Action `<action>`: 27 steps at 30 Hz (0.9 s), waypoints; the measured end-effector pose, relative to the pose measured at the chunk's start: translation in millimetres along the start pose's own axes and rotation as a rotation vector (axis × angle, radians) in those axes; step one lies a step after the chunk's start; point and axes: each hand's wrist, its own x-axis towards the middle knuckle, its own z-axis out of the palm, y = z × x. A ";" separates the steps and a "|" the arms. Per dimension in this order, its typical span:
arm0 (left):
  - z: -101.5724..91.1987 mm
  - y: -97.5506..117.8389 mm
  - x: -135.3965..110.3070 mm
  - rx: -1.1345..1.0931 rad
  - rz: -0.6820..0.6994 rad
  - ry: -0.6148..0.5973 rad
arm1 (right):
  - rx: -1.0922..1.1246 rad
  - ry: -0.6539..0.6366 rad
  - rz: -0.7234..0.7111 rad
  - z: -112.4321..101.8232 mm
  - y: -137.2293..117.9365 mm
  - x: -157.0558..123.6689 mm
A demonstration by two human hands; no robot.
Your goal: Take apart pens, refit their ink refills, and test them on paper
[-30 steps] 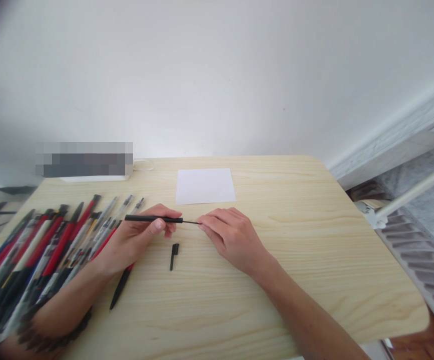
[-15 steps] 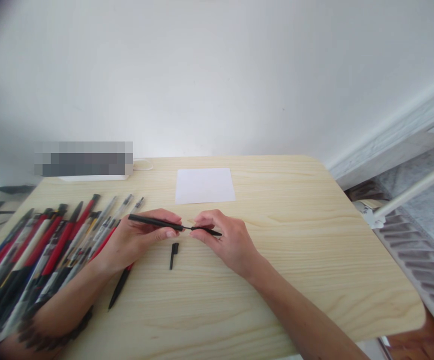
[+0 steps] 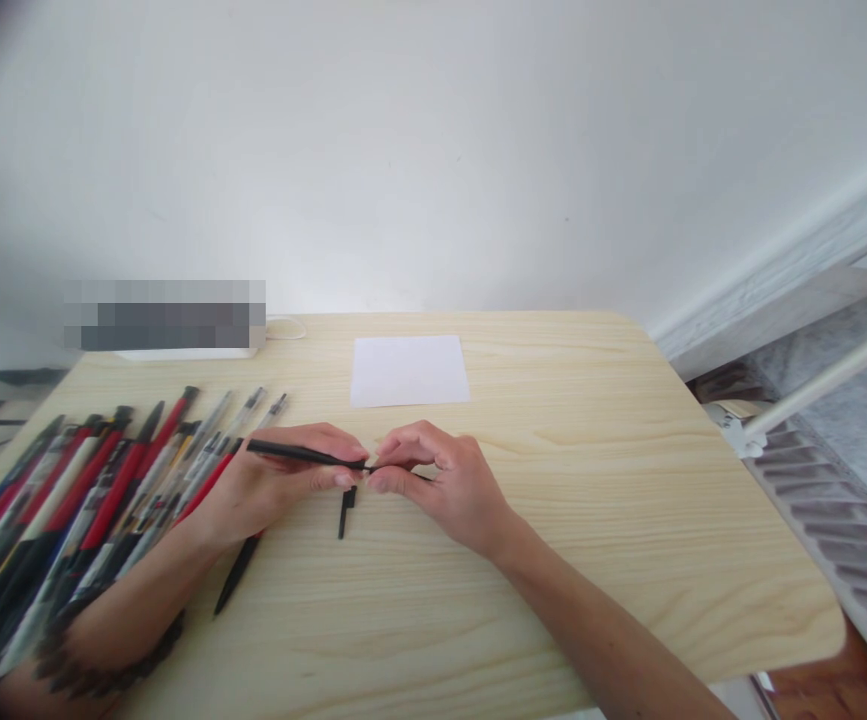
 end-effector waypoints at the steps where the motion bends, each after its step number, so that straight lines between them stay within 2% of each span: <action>1: 0.4 0.2 0.1 -0.007 -0.014 0.004 | 0.009 -0.015 0.015 -0.4 0.3 0.4; 4: 1.8 0.1 0.4 -0.050 -0.061 0.038 | -0.010 -0.042 0.027 -2.4 1.6 1.5; 7: 3.3 -0.6 0.5 -0.100 -0.089 0.070 | -0.122 -0.022 -0.012 -5.0 2.2 2.2; 10: 5.1 -1.2 0.1 -0.136 -0.094 0.080 | -0.246 0.011 -0.060 -6.5 2.3 2.3; 14: 6.9 -1.2 -0.3 -0.157 -0.098 0.074 | -0.291 0.008 -0.084 -6.1 3.1 1.8; 20: 5.6 -4.9 1.6 -0.129 -0.100 0.135 | -0.274 -0.036 -0.081 -7.2 3.3 2.0; 25: 1.5 -6.0 2.0 -0.121 -0.112 0.160 | -0.244 -0.163 -0.116 -13.3 0.9 2.6; 27: 0.6 -4.8 1.7 -0.116 -0.108 0.176 | -0.263 -0.172 -0.121 -14.6 1.0 2.1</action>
